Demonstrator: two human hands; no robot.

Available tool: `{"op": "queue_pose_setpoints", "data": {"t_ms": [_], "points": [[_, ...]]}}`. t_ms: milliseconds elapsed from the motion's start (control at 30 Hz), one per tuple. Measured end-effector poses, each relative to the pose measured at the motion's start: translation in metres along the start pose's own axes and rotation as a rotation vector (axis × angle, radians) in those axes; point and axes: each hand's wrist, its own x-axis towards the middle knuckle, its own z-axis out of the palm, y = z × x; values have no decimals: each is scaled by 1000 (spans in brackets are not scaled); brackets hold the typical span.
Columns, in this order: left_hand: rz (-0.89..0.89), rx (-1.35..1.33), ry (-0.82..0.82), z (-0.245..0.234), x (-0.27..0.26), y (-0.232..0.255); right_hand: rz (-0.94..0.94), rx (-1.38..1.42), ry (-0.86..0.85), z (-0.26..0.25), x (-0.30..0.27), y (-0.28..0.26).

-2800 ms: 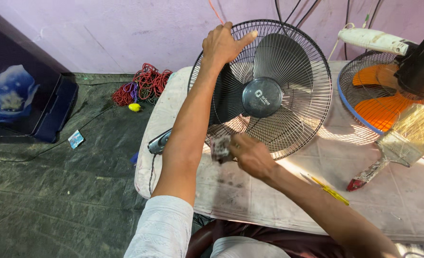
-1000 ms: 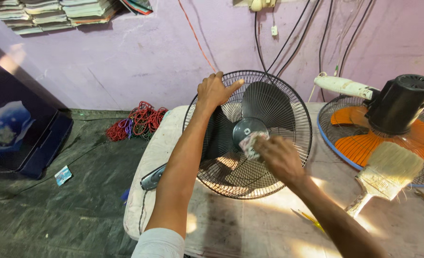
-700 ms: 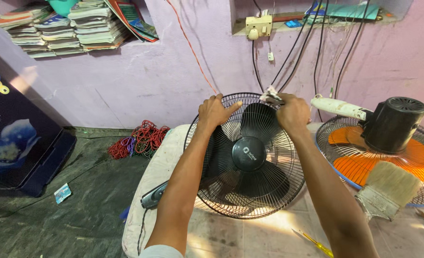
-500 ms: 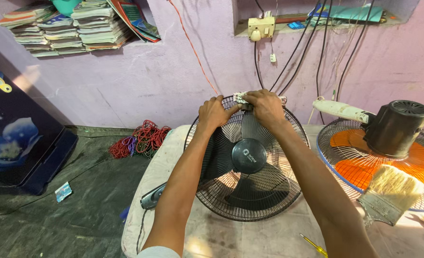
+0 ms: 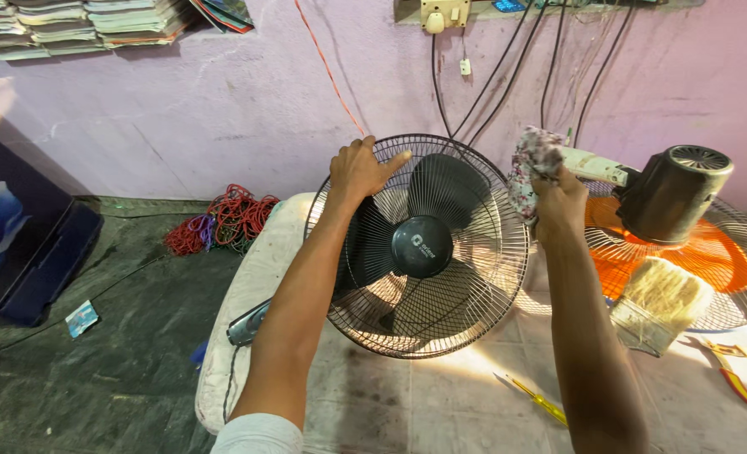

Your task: The person wipes the front grill, blades, and control panel of a black table fan using a patterned cloth. They also use a yellow screwdriver to scrape the center hub of the fan. The person rotates the fan to access different areas while cleaning.

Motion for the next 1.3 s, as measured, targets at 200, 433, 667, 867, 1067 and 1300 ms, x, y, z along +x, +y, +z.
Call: {"op": "queue_pose_setpoints", "data": {"t_ms": [200,433,667,867,1067,1300], "points": [[319,28,414,17,-28,27,326,752,-142,-22,-42,1],[98,-895,-188,27,-140,123,95,600,-280,-1,-112,-2],[19,-1401,-574,57,-174,114,41,597,-128,0,-161,-3],[44,-1346,-598,62,-188,86,227,706,-74,-16,-169,17],[74,-1260,-630,53,-208,68,363,727,-11,-26,-171,26],[-130,-1632,-641,72,-239,75,285,980,80,3,-206,27]]}}
